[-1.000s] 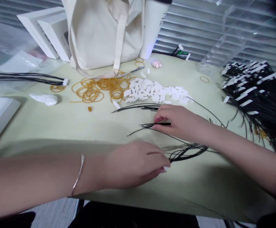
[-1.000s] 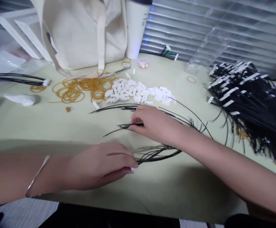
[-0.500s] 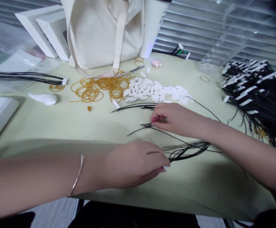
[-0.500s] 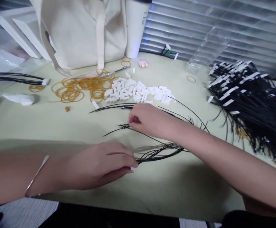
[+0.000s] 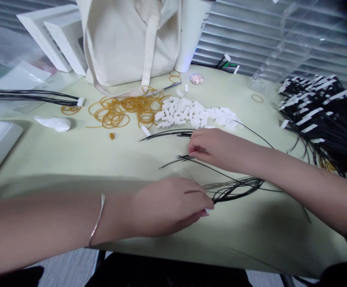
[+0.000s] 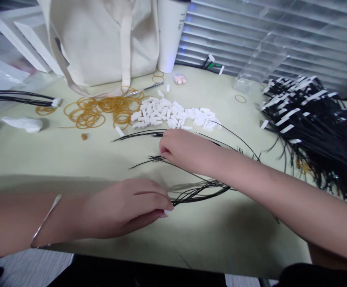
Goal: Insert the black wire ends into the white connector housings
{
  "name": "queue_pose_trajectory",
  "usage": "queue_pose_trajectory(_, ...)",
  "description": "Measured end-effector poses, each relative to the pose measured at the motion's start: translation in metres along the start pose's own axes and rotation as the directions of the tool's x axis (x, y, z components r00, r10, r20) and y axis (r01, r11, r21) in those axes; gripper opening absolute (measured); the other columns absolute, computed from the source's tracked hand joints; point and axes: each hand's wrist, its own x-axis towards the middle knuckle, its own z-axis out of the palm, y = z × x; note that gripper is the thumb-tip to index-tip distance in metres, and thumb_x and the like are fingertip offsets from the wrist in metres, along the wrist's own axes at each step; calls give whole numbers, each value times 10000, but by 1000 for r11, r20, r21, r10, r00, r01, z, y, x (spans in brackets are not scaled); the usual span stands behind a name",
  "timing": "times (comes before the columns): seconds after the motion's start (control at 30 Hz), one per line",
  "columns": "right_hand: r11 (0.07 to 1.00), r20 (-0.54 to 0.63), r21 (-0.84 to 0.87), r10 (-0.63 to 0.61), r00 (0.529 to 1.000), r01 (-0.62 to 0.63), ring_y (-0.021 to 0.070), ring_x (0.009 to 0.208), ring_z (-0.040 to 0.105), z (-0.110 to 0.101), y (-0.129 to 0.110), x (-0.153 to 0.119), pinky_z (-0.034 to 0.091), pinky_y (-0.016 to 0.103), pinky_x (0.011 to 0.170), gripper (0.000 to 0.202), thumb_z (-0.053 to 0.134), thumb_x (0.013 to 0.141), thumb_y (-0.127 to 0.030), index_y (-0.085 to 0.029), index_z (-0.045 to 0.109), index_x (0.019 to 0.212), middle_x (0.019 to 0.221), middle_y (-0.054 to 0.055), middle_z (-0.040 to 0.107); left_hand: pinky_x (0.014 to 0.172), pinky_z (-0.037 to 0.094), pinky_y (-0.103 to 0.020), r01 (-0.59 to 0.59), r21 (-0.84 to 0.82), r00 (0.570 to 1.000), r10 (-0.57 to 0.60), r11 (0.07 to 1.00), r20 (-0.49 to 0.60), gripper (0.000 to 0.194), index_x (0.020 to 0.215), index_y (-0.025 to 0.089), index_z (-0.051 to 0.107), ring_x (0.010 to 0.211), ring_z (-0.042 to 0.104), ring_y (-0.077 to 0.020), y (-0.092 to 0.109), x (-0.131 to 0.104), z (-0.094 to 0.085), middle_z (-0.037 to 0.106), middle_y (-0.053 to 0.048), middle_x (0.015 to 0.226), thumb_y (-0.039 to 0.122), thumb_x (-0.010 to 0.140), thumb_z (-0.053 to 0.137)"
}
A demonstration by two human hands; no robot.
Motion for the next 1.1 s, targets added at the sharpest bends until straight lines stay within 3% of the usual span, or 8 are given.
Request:
queue_pose_trajectory(0.13, 969, 36, -229, -87, 996, 93, 137, 807, 504, 2, -6, -1, 332, 262, 681, 241, 401, 873, -180, -138, 625, 796, 861, 65, 572, 751, 493, -248, 0, 4, 1000, 0, 1000, 0, 200, 924, 58, 627, 817, 614, -162, 0, -1, 1, 686, -109, 880, 136, 889, 446)
queue_pose_trajectory(0.3, 755, -48, -641, -224, 973, 142, 211, 834, 509, 17, -24, -10, 297, 316, 661, 262, 336, 841, -86, -111, 591, 897, 898, 114, 548, 722, 492, -242, -7, 8, 1000, 7, 1000, -13, 203, 918, 67, 624, 771, 611, -154, -1, -1, 3, 684, -105, 849, 154, 893, 443)
queue_pose_trajectory(0.47, 717, -49, -685, -218, 975, 126, 206, 802, 506, 21, -32, -7, 279, 325, 657, 276, 304, 850, -88, -121, 576, 886, 888, 120, 548, 693, 483, -237, 3, 9, 1000, -3, 1000, -5, 210, 923, 58, 627, 753, 608, -154, 0, 0, 1, 675, -110, 830, 148, 893, 440)
queue_pose_trajectory(0.6, 883, 35, -445, -147, 988, 148, 195, 806, 517, 8, -20, 5, 296, 305, 653, 235, 328, 831, -72, -101, 558, 869, 923, 133, 564, 726, 476, -233, 32, -39, 999, -32, 999, -2, 212, 955, 57, 628, 797, 607, -149, 1, 1, -1, 675, -111, 868, 132, 889, 441)
queue_pose_trajectory(0.73, 998, -69, -53, -49, 996, 45, 104, 677, 515, -22, -2, 17, 334, 243, 590, 154, 328, 862, -140, -138, 481, 852, 895, 83, 601, 724, 474, -229, 236, -204, 972, -233, 950, 38, 173, 924, 97, 652, 772, 600, -128, -1, 4, -3, 674, -81, 861, 179, 858, 514)
queue_pose_trajectory(0.93, 805, -250, 593, 137, 959, 39, 55, 563, 442, -77, 11, 44, 409, 208, 588, 148, 314, 857, -192, -173, 380, 726, 716, 15, 540, 662, 461, -212, 533, -647, 767, -635, 546, 96, 151, 861, 106, 639, 671, 576, -89, -9, 11, -6, 630, -19, 723, 234, 781, 629)
queue_pose_trajectory(1.0, 783, -351, 621, 224, 909, 47, 47, 542, 388, -95, 11, 49, 398, 208, 573, 144, 303, 874, -214, -174, 370, 753, 723, 13, 506, 675, 467, -219, 526, -724, 727, -678, 447, 109, 166, 846, 102, 627, 650, 578, -81, -11, 13, -7, 623, -5, 702, 238, 758, 660)
queue_pose_trajectory(1.1, 901, -492, 432, 268, 828, -35, 69, 577, 403, -123, 7, 42, 375, 224, 588, 201, 305, 899, -247, -157, 465, 816, 730, 28, 500, 689, 478, -236, 515, -763, 703, -702, 390, 116, 200, 838, 107, 627, 646, 592, -83, -13, 15, -9, 643, -8, 735, 259, 728, 696)
